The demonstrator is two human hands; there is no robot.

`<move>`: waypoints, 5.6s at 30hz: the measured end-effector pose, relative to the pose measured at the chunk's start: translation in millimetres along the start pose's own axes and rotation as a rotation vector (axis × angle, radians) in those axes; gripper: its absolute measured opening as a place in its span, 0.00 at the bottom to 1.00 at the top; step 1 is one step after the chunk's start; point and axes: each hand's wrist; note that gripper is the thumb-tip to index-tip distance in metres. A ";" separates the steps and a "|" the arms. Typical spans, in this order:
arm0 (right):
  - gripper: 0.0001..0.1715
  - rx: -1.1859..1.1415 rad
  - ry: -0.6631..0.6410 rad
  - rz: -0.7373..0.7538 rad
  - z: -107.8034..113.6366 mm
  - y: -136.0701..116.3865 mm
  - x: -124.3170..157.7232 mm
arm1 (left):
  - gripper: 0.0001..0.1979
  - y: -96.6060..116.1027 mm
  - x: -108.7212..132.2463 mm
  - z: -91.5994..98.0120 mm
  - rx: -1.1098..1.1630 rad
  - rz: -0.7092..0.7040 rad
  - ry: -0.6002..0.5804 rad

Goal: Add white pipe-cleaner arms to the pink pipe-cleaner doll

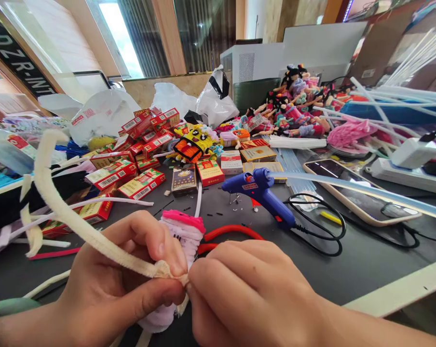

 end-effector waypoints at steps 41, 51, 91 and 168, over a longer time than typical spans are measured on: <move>0.13 -0.928 -0.158 -0.885 -6.3 2.6 -17.3 | 0.12 2.7 -7.8 -7.3 -0.060 -0.022 0.118; 0.22 -0.682 -0.081 -0.887 -3.4 8.1 -2.8 | 0.06 5.2 -7.1 -10.8 0.050 0.008 0.144; 0.13 -0.628 -0.049 -0.743 -8.5 1.9 -12.4 | 0.08 4.9 -11.5 -8.2 0.091 0.123 0.152; 0.10 0.218 -0.472 -0.149 1.2 17.9 17.4 | 0.13 6.5 -8.3 -9.4 0.187 0.023 0.211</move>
Point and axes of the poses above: each hand's wrist, its own x-axis away from the middle knuckle, its own z-axis out of the back of the hand, y = z × x, and after that the axes turned 7 degrees about y, right-handed
